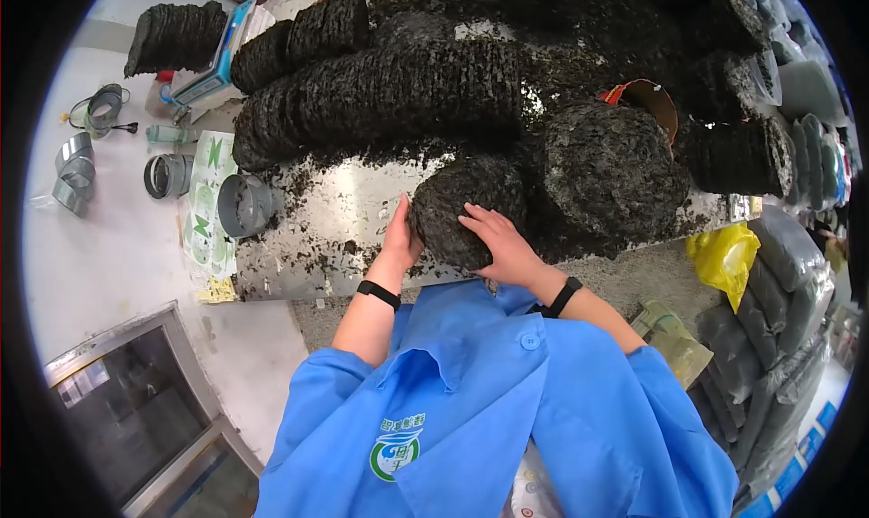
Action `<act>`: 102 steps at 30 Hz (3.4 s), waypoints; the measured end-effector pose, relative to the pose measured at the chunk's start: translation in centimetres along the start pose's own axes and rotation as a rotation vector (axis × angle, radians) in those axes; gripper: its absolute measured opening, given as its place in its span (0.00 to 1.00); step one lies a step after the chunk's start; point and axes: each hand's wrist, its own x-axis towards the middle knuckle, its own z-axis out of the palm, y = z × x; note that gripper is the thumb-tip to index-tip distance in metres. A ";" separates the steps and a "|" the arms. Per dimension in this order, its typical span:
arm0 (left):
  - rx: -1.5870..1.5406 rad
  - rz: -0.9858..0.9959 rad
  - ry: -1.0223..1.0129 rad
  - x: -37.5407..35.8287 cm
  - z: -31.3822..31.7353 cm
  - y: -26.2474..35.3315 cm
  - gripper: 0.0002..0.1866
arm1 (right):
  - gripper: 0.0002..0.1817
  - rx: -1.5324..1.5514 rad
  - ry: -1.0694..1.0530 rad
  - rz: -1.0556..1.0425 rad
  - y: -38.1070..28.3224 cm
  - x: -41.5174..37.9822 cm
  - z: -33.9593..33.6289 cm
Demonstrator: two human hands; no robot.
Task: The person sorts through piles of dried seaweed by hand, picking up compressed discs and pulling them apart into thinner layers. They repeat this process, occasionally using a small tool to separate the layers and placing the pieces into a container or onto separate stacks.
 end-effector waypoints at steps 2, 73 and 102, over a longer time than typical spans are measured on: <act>-0.256 -0.048 -0.150 0.1 -0.2 -0.6 0.32 | 0.45 0.041 0.097 -0.006 -0.5 0.1 -0.1; 1.135 0.969 0.252 -6.5 23.7 -1.5 0.21 | 0.30 1.567 0.581 0.913 29.1 -13.7 -12.8; 0.804 0.346 0.020 7.3 20.0 -11.0 0.24 | 0.28 1.450 0.828 0.878 20.6 -25.2 -23.0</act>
